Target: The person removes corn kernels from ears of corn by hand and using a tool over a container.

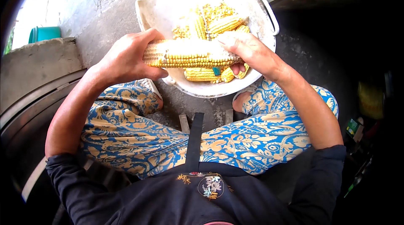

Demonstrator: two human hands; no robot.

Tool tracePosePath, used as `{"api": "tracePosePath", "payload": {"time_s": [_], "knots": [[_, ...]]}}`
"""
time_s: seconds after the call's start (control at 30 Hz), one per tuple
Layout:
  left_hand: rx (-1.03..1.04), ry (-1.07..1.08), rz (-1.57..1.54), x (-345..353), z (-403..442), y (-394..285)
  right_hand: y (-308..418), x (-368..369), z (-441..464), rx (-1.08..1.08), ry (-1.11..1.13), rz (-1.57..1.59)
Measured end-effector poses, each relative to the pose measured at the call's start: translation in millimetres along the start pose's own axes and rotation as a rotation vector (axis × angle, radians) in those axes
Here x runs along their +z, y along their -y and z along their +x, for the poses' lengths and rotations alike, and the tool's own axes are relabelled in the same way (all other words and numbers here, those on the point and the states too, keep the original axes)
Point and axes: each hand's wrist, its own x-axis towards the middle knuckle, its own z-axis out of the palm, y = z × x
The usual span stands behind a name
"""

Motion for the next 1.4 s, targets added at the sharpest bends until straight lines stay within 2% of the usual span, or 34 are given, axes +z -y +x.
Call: {"api": "tracePosePath", "payload": {"time_s": [0.03,0.1,0.2,0.27,0.33,0.6,0.7,0.77,0.8,0.87,1.03,1.13,1.2,1.23,1.3,1.4], "knots": [[-0.003,0.000,0.002,1,0,0,0,2,0,-0.002,0.003,0.001],[-0.015,0.021,-0.020,4,0,2,-1,6,3,-0.107,-0.043,-0.253],[-0.022,0.063,0.035,3,1,-7,1,9,2,-0.120,-0.006,-0.436],[-0.033,0.084,0.018,5,2,-10,0,13,3,-0.151,-0.004,-0.465],[0.059,0.051,0.048,8,2,-11,-1,17,4,-0.217,0.002,-0.527],[-0.006,0.079,0.033,9,4,-16,-10,15,6,-0.337,-0.079,-0.310],[0.010,0.064,0.066,8,4,-15,-2,15,5,-0.302,-0.060,-0.332],[0.031,0.053,0.071,9,4,-15,7,15,3,-0.100,0.032,-0.400],[0.043,0.050,0.074,10,4,-16,8,18,1,-0.097,0.033,-0.403],[0.056,0.048,0.079,10,5,-19,10,25,0,-0.210,-0.006,-0.616],[0.031,0.080,0.060,8,5,-23,11,26,2,-0.163,0.037,-0.566],[0.073,0.056,0.092,12,4,-21,3,25,3,-0.233,0.028,-0.532],[0.076,0.062,0.099,13,4,-22,-4,26,7,-0.306,-0.032,-0.386],[0.079,0.062,0.108,13,4,-23,-3,25,6,-0.307,-0.030,-0.388],[0.077,0.076,0.128,12,5,-23,2,24,3,-0.159,0.037,-0.484],[0.064,0.093,0.141,11,6,-27,5,28,3,-0.217,-0.001,-0.604]]}}
